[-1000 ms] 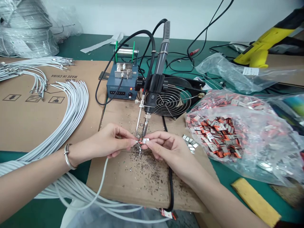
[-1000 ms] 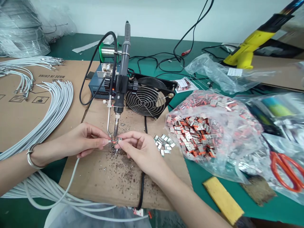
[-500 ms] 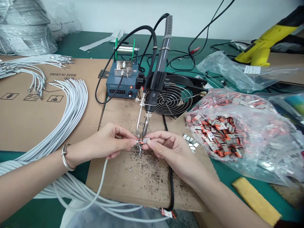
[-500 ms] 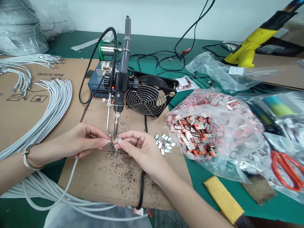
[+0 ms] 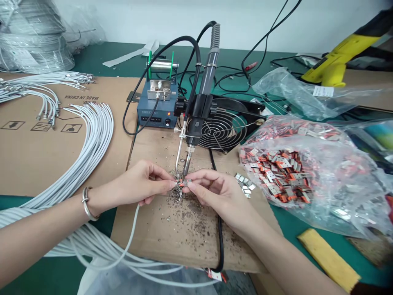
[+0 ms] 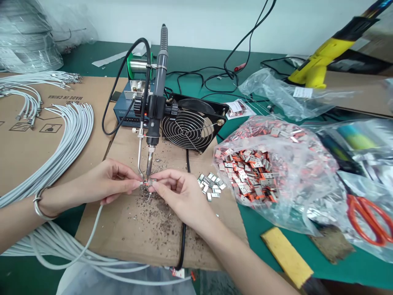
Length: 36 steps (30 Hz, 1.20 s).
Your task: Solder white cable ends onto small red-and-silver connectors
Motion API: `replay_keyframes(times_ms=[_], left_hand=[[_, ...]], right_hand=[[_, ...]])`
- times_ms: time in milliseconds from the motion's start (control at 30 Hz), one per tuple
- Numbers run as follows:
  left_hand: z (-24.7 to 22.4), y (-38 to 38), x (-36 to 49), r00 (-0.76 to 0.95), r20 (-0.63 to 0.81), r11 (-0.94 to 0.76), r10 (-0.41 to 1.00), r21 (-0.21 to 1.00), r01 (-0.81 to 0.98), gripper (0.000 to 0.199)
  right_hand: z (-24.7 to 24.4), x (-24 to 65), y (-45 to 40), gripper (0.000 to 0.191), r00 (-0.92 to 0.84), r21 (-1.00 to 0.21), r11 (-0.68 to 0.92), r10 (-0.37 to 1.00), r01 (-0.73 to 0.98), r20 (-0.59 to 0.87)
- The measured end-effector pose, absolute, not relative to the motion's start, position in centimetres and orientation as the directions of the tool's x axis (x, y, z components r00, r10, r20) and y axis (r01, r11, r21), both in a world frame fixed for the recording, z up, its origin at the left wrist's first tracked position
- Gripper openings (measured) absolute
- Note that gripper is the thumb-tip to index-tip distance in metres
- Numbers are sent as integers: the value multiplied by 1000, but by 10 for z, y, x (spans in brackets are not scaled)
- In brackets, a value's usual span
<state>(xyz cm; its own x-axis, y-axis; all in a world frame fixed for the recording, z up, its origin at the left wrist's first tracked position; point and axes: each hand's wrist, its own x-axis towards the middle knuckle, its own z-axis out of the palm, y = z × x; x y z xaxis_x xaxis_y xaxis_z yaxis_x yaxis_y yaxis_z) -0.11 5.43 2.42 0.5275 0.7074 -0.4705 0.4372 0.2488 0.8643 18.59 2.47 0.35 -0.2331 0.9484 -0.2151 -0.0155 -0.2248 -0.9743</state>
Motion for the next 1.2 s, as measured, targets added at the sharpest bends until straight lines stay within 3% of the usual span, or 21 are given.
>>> replay_keyframes(times_ms=[1200], left_hand=[[28,52,-1,538,-443,243,717,882,403,21]], right_hand=[[4,189,24,10,-277,-956,-263,936,-129,-220]])
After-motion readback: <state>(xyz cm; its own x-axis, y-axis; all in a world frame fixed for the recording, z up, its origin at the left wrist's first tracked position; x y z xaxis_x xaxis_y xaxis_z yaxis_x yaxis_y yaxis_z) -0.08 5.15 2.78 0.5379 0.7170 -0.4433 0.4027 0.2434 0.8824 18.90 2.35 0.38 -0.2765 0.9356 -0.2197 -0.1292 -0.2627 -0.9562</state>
